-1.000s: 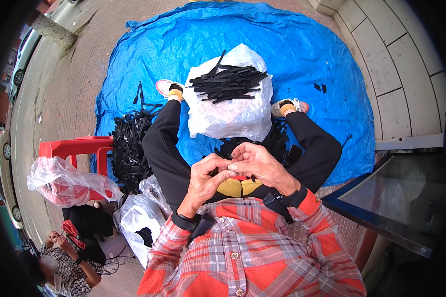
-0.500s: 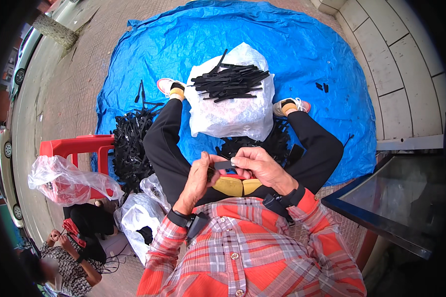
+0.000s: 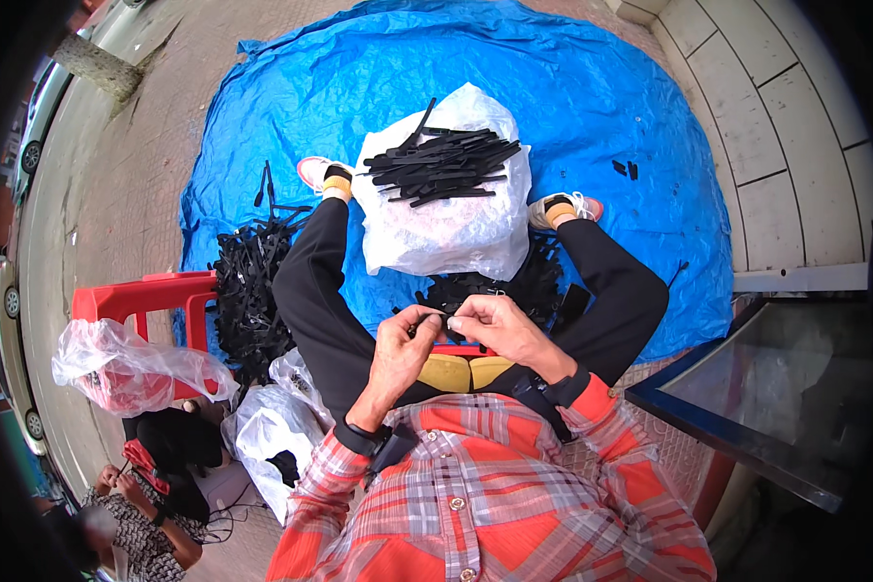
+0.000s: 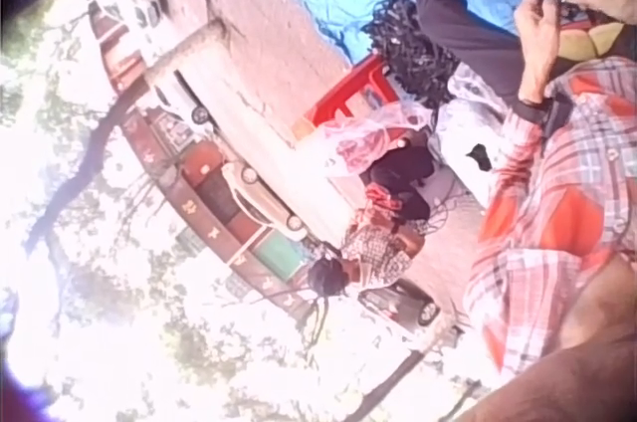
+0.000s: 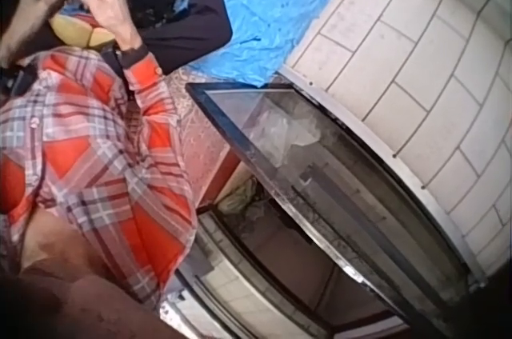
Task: Assembling black plastic shoe components by inserting small metallic rivets or fasteners into pre-drilled holes.
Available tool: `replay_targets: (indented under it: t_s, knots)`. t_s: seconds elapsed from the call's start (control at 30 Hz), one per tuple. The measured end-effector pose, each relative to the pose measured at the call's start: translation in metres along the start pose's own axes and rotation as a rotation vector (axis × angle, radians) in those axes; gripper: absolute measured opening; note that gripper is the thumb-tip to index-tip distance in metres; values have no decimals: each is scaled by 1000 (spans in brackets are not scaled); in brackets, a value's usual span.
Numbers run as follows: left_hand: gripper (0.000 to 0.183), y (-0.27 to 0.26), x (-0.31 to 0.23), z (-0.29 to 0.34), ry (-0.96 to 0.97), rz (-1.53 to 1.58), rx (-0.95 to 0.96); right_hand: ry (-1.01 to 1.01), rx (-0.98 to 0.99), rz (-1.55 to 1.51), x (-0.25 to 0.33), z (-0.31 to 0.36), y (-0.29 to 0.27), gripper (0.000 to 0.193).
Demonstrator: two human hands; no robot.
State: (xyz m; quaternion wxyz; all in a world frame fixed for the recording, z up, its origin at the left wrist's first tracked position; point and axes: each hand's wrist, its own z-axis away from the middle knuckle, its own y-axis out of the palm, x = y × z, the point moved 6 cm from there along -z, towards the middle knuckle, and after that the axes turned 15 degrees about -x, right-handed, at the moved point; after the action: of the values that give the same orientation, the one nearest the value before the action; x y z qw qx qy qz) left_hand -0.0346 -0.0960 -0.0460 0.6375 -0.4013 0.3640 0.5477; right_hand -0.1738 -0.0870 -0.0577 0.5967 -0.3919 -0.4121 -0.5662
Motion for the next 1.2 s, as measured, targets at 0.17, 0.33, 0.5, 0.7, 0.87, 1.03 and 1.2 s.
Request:
replay_targets:
  t_s: [0.17, 0.33, 0.5, 0.7, 0.87, 1.03, 1.2]
  knots:
    - [17, 7, -4, 0, 173, -226, -28, 23, -124, 81, -17, -8, -6, 18]
    - [15, 12, 19, -24, 87, -163, 16, 148, 2, 28, -17, -14, -9, 16]
    - [16, 35, 19, -26, 295, -182, -36, -23, -201, 370, -28, -28, -24, 15]
    - [22, 26, 82, -66, -587, 503, 133, -396, -60, 1063, -58, -70, -58, 14]
    - [19, 8, 78, -66, -708, 567, 198, -684, -295, 819, 3, -169, -38, 12]
    - [16, 2, 67, -74, -609, 726, 317, -806, -271, 1051, 9, -230, -9, 17]
    - [22, -13, 59, -73, -634, 761, 202, -825, -233, 1003, -1, -236, -6, 11]
